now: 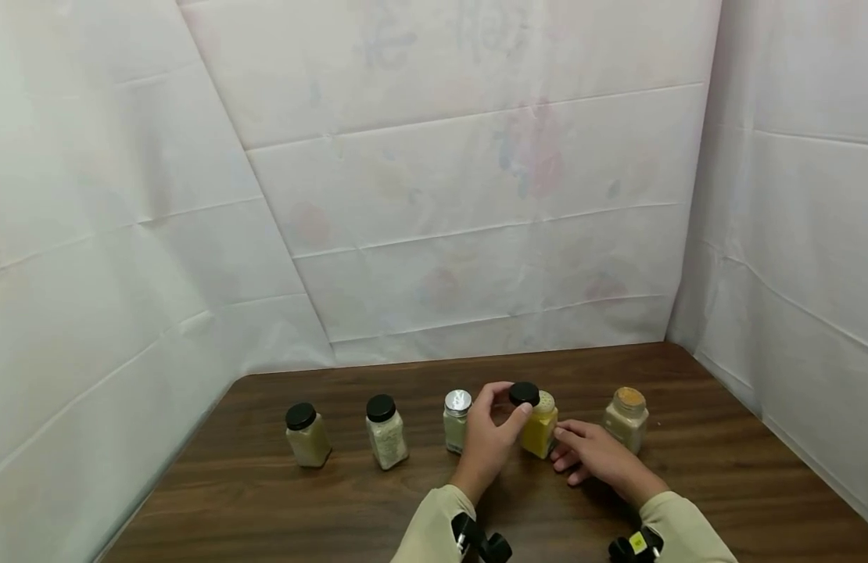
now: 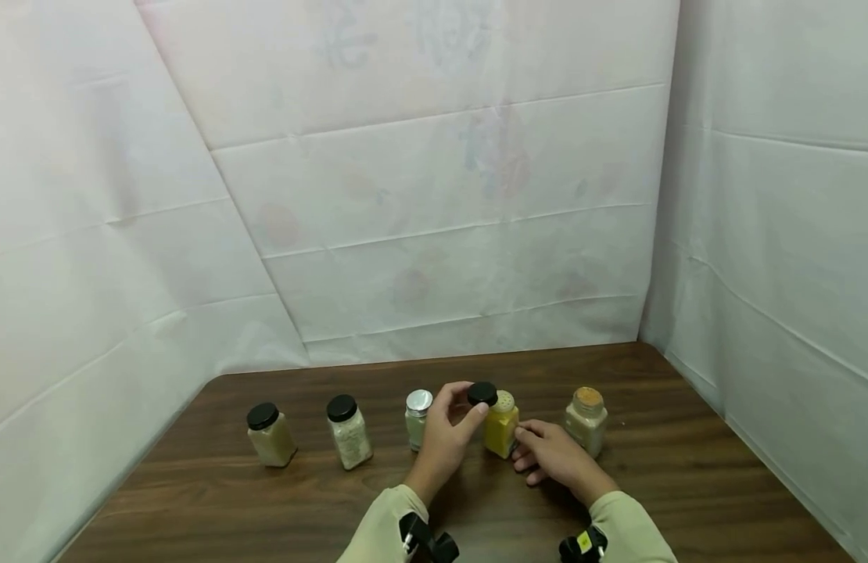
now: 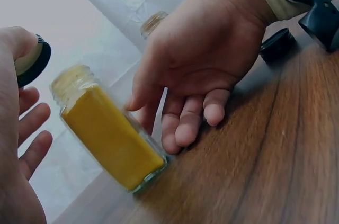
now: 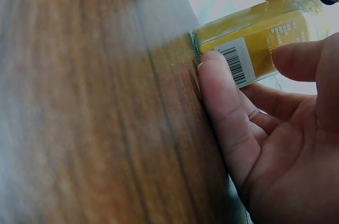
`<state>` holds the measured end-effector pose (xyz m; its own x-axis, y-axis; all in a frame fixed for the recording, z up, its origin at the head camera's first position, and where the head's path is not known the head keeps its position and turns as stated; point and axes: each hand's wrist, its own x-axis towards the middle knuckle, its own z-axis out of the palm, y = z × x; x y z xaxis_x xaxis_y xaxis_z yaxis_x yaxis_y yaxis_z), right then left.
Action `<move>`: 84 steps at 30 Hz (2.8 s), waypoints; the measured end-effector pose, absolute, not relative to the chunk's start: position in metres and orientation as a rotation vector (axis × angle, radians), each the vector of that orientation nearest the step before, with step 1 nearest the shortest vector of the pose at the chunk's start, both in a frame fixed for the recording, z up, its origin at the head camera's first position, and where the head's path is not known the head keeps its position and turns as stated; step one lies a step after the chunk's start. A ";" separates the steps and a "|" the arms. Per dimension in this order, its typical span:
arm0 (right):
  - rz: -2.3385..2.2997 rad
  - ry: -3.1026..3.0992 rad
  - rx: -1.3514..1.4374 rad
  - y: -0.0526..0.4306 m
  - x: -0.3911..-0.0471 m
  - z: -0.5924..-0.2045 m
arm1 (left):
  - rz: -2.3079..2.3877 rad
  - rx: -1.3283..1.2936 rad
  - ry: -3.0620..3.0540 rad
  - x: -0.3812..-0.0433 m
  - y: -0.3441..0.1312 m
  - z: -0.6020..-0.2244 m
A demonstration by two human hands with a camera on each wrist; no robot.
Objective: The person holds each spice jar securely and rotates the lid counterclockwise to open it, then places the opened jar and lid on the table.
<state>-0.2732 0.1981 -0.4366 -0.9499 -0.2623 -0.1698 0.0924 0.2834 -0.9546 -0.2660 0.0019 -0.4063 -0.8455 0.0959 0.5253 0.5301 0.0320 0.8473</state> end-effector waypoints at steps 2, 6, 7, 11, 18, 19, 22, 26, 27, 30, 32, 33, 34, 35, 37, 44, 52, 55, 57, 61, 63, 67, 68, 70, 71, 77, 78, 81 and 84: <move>-1.710 2.264 -0.153 0.198 -0.273 -0.436 | -1.868 -0.634 -1.994 -0.264 -0.001 -0.407; -1.704 2.267 -0.147 0.198 -0.272 -0.436 | -1.859 -0.639 -2.050 -0.261 -0.007 -0.406; -1.704 2.266 -0.148 0.198 -0.271 -0.435 | -1.859 -0.644 -2.067 -0.260 -0.008 -0.405; -1.703 2.250 -0.171 0.197 -0.271 -0.435 | -1.865 -0.681 -2.101 -0.257 -0.014 -0.405; -1.699 2.271 -0.136 0.198 -0.274 -0.436 | -1.880 -0.793 -2.119 -0.268 -0.022 -0.424; -1.697 2.272 -0.140 0.198 -0.274 -0.436 | -1.879 -0.805 -2.124 -0.270 -0.023 -0.428; -1.697 2.261 -0.162 0.197 -0.276 -0.436 | -1.851 -0.828 -2.152 -0.274 -0.026 -0.434; -1.694 2.270 -0.158 0.197 -0.276 -0.437 | -1.836 -0.848 -2.196 -0.273 -0.026 -0.435; -1.693 2.273 -0.153 0.197 -0.276 -0.438 | -1.835 -0.846 -2.210 -0.272 -0.026 -0.434; -1.691 2.276 -0.149 0.197 -0.274 -0.439 | -1.854 -0.823 -2.237 -0.268 -0.025 -0.431; -1.692 2.275 -0.148 0.198 -0.274 -0.440 | -1.867 -0.823 -2.241 -0.264 -0.025 -0.426; -1.694 2.272 -0.149 0.198 -0.274 -0.440 | -1.871 -0.828 -2.243 -0.262 -0.025 -0.422; -1.695 2.271 -0.149 0.198 -0.273 -0.440 | -1.873 -0.835 -2.245 -0.259 -0.025 -0.419; -1.697 2.270 -0.150 0.198 -0.273 -0.441 | -1.872 -0.846 -2.247 -0.256 -0.026 -0.415; -1.699 2.268 -0.150 0.198 -0.273 -0.441 | -1.867 -0.876 -2.244 -0.252 -0.026 -0.409; -1.697 2.268 -0.123 0.196 -0.274 -0.441 | -1.843 -0.936 -2.256 -0.251 -0.026 -0.408; -1.695 2.271 -0.124 0.197 -0.276 -0.440 | -1.824 -0.970 -2.286 -0.252 -0.024 -0.408; -1.696 2.270 -0.125 0.197 -0.276 -0.440 | -1.823 -0.993 -2.297 -0.252 -0.024 -0.407; -1.698 2.269 -0.125 0.197 -0.276 -0.440 | -1.828 -1.005 -2.304 -0.251 -0.023 -0.406; -1.694 2.272 -0.118 0.197 -0.276 -0.440 | -1.830 -1.027 -2.314 -0.250 -0.022 -0.406; -1.693 2.275 -0.115 0.197 -0.276 -0.440 | -1.817 -1.043 -2.312 -0.250 -0.021 -0.406; -1.696 2.279 -0.115 0.197 -0.276 -0.440 | -1.790 -1.076 -2.301 -0.251 -0.020 -0.407; -1.696 2.280 -0.117 0.197 -0.277 -0.441 | -1.779 -1.081 -2.296 -0.251 -0.019 -0.408; -1.699 2.279 -0.121 0.197 -0.277 -0.441 | -1.760 -1.077 -2.293 -0.254 -0.019 -0.411; -1.699 2.280 -0.123 0.197 -0.277 -0.441 | -1.742 -1.071 -2.295 -0.256 -0.018 -0.414; -1.708 2.270 -0.144 0.198 -0.277 -0.441 | -1.701 -1.050 -2.352 -0.268 -0.017 -0.432; -1.710 2.268 -0.148 0.198 -0.277 -0.441 | -1.703 -1.054 -2.365 -0.268 -0.017 -0.433; -1.713 2.268 -0.159 0.198 -0.277 -0.441 | -1.713 -1.071 -2.396 -0.270 -0.017 -0.435; -1.712 2.273 -0.160 0.198 -0.277 -0.441 | -1.706 -1.082 -2.423 -0.270 -0.017 -0.435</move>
<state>-0.2770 0.1984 -0.4413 -0.9516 -0.2603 -0.1632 0.0850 0.2873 -0.9541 -0.2700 -0.0172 -0.4351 -0.7646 0.5338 0.3611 0.5199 0.1797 0.8351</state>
